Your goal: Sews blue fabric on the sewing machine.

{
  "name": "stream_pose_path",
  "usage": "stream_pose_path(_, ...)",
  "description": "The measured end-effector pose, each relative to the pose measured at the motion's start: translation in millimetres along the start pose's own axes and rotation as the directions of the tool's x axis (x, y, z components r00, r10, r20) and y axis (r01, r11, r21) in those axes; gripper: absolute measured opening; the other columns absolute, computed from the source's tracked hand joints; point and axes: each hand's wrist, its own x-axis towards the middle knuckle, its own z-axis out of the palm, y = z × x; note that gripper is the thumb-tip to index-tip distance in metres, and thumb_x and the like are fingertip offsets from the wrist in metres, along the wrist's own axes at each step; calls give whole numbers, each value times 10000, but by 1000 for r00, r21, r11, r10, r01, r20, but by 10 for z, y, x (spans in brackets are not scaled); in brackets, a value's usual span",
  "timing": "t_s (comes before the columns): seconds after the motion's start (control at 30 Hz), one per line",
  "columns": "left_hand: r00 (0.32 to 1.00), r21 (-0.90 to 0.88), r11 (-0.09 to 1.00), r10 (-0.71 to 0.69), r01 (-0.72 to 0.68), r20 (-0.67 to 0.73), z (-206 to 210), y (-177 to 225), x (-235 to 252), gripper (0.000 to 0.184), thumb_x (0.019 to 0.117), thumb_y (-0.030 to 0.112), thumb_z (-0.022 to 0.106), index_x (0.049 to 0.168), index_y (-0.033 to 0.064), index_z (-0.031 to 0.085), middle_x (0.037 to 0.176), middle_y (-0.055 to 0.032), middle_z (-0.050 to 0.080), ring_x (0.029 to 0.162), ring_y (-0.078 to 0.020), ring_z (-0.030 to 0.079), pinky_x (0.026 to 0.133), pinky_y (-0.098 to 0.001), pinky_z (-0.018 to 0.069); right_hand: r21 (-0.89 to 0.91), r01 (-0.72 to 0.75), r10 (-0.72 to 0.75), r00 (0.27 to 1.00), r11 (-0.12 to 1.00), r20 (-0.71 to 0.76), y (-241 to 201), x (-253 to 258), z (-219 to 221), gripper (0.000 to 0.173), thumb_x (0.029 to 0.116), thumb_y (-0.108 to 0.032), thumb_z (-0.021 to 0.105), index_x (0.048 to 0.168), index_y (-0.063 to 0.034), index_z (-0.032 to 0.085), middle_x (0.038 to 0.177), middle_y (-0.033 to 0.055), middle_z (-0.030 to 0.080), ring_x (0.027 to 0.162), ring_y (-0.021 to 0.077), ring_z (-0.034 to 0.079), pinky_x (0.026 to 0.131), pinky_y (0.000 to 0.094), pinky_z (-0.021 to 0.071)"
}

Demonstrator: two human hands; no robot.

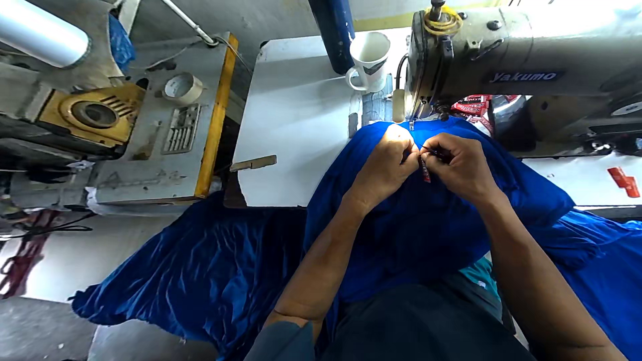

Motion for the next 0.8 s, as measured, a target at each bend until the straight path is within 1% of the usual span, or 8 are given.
stream_pose_path(0.13, 998, 28, 1000, 10, -8, -66, 37, -3, 8, 44, 944, 100, 678, 903, 87, 669, 1022, -74, 606, 943, -177, 589, 786, -306, 511, 66, -71, 74, 996, 995, -43, 12, -9, 68, 49, 964, -101, 644, 1007, -92, 665, 758, 20, 649, 545, 95, 573, 459, 243, 484)
stream_pose_path(0.2, 996, 34, 999, 16, -13, -91, 69, -30, 8, 53, 929, 109, 690, 883, 95, 669, 1027, -68, 600, 921, -163, 590, 758, -291, 516, 85, -102, 107, 992, 991, -63, 21, -17, 101, 54, 957, -104, 637, 1001, -98, 668, 742, 17, 638, 533, 96, 550, 446, 241, 450)
stream_pose_path(0.27, 994, 31, 999, 12, -8, -107, 95, -49, 3, 77, 913, 112, 698, 846, 99, 661, 1011, -64, 591, 895, -152, 586, 724, -281, 512, 101, -123, 130, 989, 987, -70, 29, -26, 128, 54, 949, -94, 639, 991, -102, 671, 733, 15, 636, 527, 97, 545, 438, 241, 440)
stream_pose_path(0.37, 993, 28, 999, 22, -19, -115, 125, -66, 13, 80, 901, 93, 695, 829, 89, 660, 1004, -67, 593, 897, -154, 583, 731, -279, 507, 127, -143, 152, 986, 981, -62, 48, -27, 146, 45, 949, -87, 636, 972, -104, 671, 720, 15, 633, 523, 99, 545, 437, 242, 442)
stream_pose_path(0.47, 992, 14, 999, 38, -37, -122, 148, -76, 23, 65, 897, 63, 683, 838, 78, 662, 1007, -72, 597, 886, -150, 589, 721, -270, 515, 154, -141, 151, 987, 978, -56, 88, -26, 148, 49, 958, -81, 622, 960, -96, 668, 712, 23, 619, 520, 100, 533, 436, 238, 432)
stream_pose_path(0.6, 991, 13, 999, 33, -32, -127, 130, -97, 14, 102, 896, 62, 689, 809, 84, 641, 986, -71, 595, 908, -160, 584, 744, -282, 506, 147, -136, 141, 990, 980, -26, 103, -49, 108, 80, 979, -95, 613, 998, -102, 690, 727, 17, 624, 530, 98, 527, 440, 236, 415)
stream_pose_path(0.7, 993, 19, 999, 29, -27, -115, 120, -85, 9, 121, 889, 61, 690, 792, 89, 624, 980, -67, 588, 904, -157, 585, 737, -282, 510, 125, -116, 120, 992, 985, -30, 91, -59, 117, 51, 951, -96, 655, 991, -103, 686, 749, 12, 642, 546, 97, 553, 450, 238, 448)
stream_pose_path(0.8, 994, 21, 1000, 15, -13, -105, 136, -67, 5, 117, 897, 66, 686, 799, 91, 627, 991, -66, 593, 894, -149, 592, 727, -283, 517, 67, -90, 94, 994, 994, -56, 95, -30, 159, 20, 939, -87, 653, 955, -93, 664, 741, 19, 635, 553, 98, 572, 457, 248, 475)
